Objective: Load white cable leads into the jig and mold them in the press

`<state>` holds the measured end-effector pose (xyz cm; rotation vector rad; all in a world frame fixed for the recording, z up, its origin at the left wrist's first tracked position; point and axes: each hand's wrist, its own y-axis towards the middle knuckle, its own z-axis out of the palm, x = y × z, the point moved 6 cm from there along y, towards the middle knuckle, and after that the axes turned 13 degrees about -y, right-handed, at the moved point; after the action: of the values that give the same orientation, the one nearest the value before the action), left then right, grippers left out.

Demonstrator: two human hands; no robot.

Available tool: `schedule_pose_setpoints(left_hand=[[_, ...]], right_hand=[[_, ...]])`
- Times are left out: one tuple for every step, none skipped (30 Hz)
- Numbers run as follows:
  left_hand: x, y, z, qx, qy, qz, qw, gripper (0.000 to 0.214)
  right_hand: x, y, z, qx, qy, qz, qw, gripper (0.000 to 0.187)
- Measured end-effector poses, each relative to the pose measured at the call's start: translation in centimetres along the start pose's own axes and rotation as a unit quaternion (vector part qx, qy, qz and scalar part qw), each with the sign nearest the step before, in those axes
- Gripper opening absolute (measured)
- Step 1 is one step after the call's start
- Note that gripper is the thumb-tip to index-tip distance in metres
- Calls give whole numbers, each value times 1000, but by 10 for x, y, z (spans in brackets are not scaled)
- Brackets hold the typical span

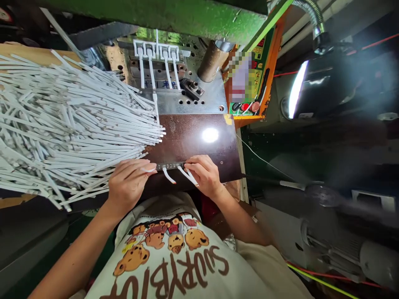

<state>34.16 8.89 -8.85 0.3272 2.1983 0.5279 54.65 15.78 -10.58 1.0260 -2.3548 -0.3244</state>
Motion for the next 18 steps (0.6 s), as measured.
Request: schedule_pose_setpoints(left_hand=[[0, -2, 4, 9, 6, 11, 1000, 22], [0, -4, 6, 17, 10, 15, 1000, 21], [1, -5, 8, 29, 15, 17, 999, 20], [1, -5, 9, 44, 25, 20, 998, 21], [0, -5, 10, 58, 39, 30, 997, 22], [-2, -6, 11, 68, 55, 46, 995, 23], [-4, -6, 11, 80, 69, 59, 993, 23], [-6, -5, 11, 90, 80, 68, 990, 23], [-7, -4, 10, 99, 87, 71, 989, 21], [-7, -1, 9, 110, 88, 68, 988, 17], [-6, 3, 8, 130, 77, 67, 986, 14], [-4, 9, 7, 159, 58, 68, 983, 14], [0, 18, 5, 186, 37, 76, 979, 16], [4, 31, 2, 208, 21, 89, 974, 20], [12, 48, -3, 216, 18, 101, 971, 24], [22, 69, -9, 210, 31, 104, 972, 28], [35, 94, -15, 190, 57, 97, 975, 31], [50, 119, -21, 160, 93, 77, 980, 34]], right_hand=[[0, 0, 1, -1, 1, -1, 1000, 13], [1, 0, 1, -4, 0, -4, 1000, 13], [2, -1, 2, -8, -1, -8, 1000, 13], [3, -2, 2, -11, -2, -12, 1000, 12], [4, -3, 2, -12, -3, -14, 1000, 12], [4, -3, 1, -11, -4, -14, 1000, 12], [3, -3, -1, -5, -4, -13, 1000, 12], [1, -1, -2, 14, -1, -16, 1000, 13], [-1, 3, -3, 47, 8, -27, 998, 14], [-4, 10, -4, 92, 20, -44, 995, 15], [-7, 19, -5, 139, 29, -65, 988, 16], [-12, 32, -7, 176, 29, -86, 980, 17], [-19, 49, -9, 196, 13, -99, 975, 18], [-29, 71, -12, 194, -19, -99, 976, 19], [-41, 98, -14, 176, -67, -81, 979, 20], [-55, 127, -15, 151, -124, -54, 979, 21], [-70, 157, -13, 129, -177, -22, 975, 22], [-84, 185, -9, 113, -223, 6, 968, 23]])
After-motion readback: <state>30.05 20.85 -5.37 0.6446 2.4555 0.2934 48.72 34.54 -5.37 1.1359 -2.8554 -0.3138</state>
